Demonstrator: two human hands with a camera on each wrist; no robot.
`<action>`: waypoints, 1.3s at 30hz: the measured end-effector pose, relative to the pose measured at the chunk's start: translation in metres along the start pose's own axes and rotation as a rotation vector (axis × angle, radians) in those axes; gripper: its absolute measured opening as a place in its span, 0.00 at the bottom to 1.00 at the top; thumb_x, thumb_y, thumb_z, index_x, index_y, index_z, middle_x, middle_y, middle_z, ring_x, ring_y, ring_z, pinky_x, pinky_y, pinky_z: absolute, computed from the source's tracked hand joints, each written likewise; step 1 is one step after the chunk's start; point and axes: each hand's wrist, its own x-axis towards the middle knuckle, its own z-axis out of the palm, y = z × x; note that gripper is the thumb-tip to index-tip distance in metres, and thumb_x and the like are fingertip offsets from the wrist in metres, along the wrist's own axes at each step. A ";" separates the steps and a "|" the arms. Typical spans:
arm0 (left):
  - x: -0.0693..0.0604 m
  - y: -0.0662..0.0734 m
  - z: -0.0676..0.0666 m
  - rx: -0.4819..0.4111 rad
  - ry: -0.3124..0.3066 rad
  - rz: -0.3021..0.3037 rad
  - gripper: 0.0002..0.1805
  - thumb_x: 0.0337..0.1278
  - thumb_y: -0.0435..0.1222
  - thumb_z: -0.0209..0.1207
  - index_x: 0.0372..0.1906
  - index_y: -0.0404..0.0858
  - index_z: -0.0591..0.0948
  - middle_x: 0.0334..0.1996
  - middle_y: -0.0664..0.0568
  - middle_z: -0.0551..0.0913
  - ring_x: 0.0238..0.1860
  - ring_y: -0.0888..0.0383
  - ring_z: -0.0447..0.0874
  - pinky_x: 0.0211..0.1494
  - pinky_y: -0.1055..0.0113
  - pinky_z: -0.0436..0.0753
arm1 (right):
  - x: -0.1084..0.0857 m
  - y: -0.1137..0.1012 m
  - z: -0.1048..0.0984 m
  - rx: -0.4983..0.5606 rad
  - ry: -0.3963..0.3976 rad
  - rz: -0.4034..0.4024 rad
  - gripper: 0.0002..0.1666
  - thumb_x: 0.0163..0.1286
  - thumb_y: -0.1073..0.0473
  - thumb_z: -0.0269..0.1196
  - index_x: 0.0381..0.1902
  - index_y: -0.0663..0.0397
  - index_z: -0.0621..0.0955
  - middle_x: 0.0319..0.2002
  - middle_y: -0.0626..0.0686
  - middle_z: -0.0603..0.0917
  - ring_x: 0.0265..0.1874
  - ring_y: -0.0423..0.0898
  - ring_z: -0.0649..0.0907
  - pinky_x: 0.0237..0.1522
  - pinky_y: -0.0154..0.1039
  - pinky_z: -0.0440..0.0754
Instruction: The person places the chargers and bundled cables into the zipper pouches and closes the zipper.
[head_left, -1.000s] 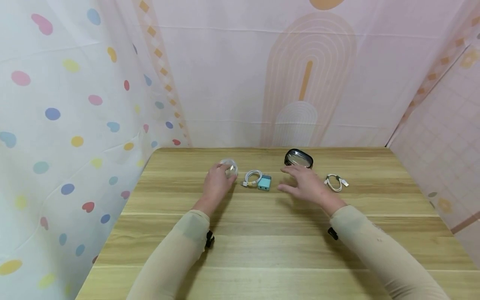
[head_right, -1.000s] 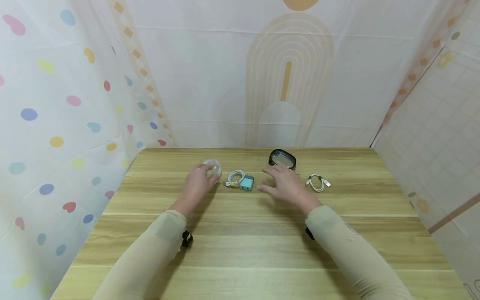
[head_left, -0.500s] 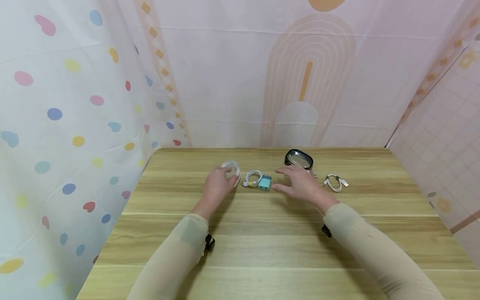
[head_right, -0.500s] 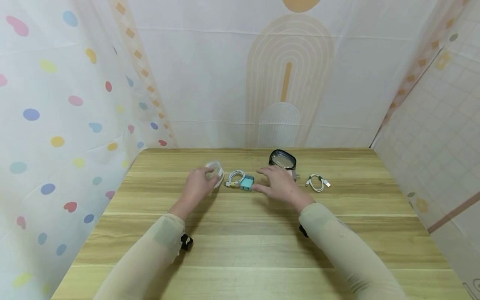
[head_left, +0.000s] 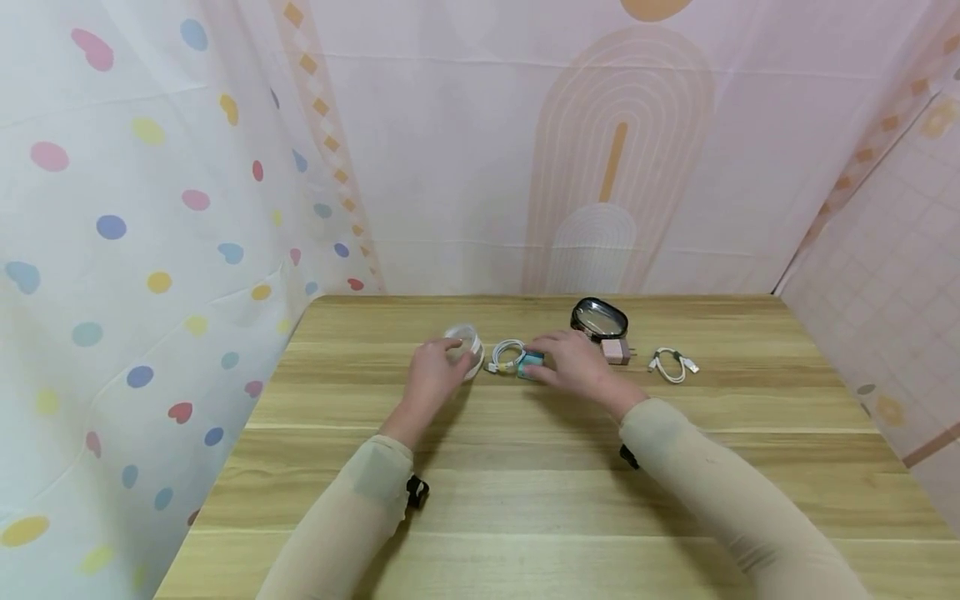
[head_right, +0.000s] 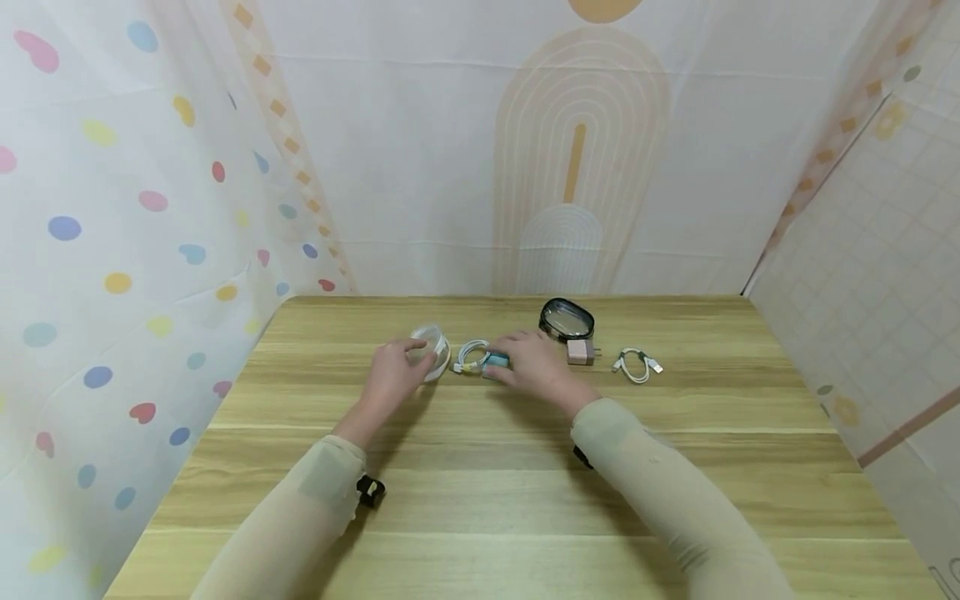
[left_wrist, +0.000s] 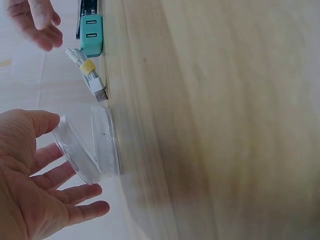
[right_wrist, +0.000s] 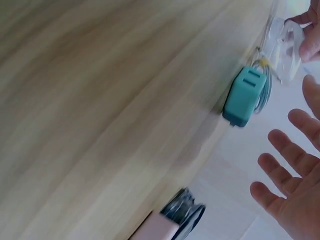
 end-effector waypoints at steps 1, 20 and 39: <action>0.000 0.000 -0.001 -0.011 0.001 -0.004 0.25 0.69 0.45 0.66 0.63 0.33 0.86 0.63 0.32 0.85 0.51 0.41 0.89 0.69 0.44 0.84 | 0.002 -0.002 0.002 -0.031 0.005 -0.013 0.28 0.75 0.42 0.68 0.66 0.49 0.86 0.65 0.57 0.86 0.70 0.61 0.80 0.76 0.64 0.73; -0.004 -0.004 -0.002 -0.149 0.062 -0.019 0.19 0.68 0.43 0.67 0.54 0.33 0.90 0.54 0.32 0.90 0.44 0.44 0.94 0.52 0.49 0.92 | 0.031 -0.047 0.039 -0.457 -0.015 -0.053 0.21 0.69 0.44 0.72 0.51 0.52 0.91 0.64 0.56 0.87 0.74 0.61 0.76 0.83 0.63 0.63; -0.003 -0.006 -0.002 -0.169 0.069 -0.010 0.19 0.68 0.43 0.67 0.52 0.32 0.90 0.53 0.33 0.90 0.38 0.48 0.90 0.42 0.57 0.90 | 0.026 -0.053 0.045 -0.477 -0.053 -0.145 0.06 0.73 0.58 0.67 0.42 0.43 0.91 0.51 0.49 0.93 0.62 0.53 0.84 0.81 0.60 0.67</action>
